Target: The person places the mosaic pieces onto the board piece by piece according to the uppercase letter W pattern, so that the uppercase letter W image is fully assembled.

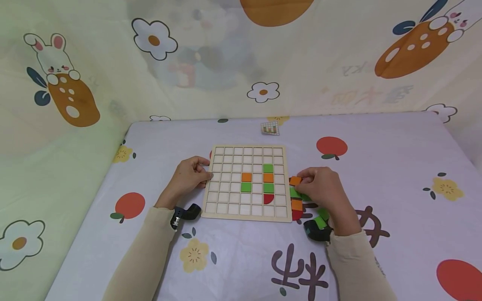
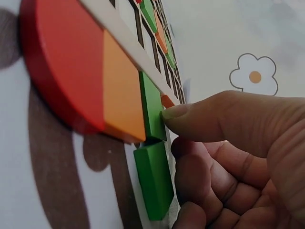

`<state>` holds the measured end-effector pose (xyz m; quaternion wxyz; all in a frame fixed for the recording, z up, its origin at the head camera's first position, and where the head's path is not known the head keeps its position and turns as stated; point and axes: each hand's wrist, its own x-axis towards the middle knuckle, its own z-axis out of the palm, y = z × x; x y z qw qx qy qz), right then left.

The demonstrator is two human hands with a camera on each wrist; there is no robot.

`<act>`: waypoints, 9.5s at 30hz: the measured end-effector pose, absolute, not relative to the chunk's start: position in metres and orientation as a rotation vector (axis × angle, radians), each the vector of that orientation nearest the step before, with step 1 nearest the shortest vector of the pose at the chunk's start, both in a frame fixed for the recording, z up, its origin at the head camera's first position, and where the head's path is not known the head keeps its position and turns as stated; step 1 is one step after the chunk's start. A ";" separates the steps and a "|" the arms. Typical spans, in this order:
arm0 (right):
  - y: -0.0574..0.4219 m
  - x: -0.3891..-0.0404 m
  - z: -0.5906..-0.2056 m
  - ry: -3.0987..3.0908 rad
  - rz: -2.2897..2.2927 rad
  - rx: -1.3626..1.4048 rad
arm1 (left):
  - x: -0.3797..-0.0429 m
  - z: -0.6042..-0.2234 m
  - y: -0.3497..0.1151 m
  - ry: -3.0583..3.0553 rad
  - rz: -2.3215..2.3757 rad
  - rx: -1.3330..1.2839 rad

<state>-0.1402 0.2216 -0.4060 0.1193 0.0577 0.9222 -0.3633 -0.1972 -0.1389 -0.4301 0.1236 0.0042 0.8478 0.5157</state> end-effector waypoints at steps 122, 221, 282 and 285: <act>0.126 -0.130 -0.410 2.680 -1.069 -0.401 | -0.200 -0.430 -0.140 2.461 1.502 0.015; 0.254 -0.110 -0.417 2.763 -1.029 0.034 | -0.200 -0.433 -0.140 2.435 1.534 -0.018; 0.172 -0.120 -0.395 2.634 -1.220 -0.211 | -0.194 -0.428 -0.138 2.503 1.480 0.018; 0.165 -0.122 -0.398 2.611 -1.218 -0.216 | -0.194 -0.428 -0.139 2.504 1.473 0.017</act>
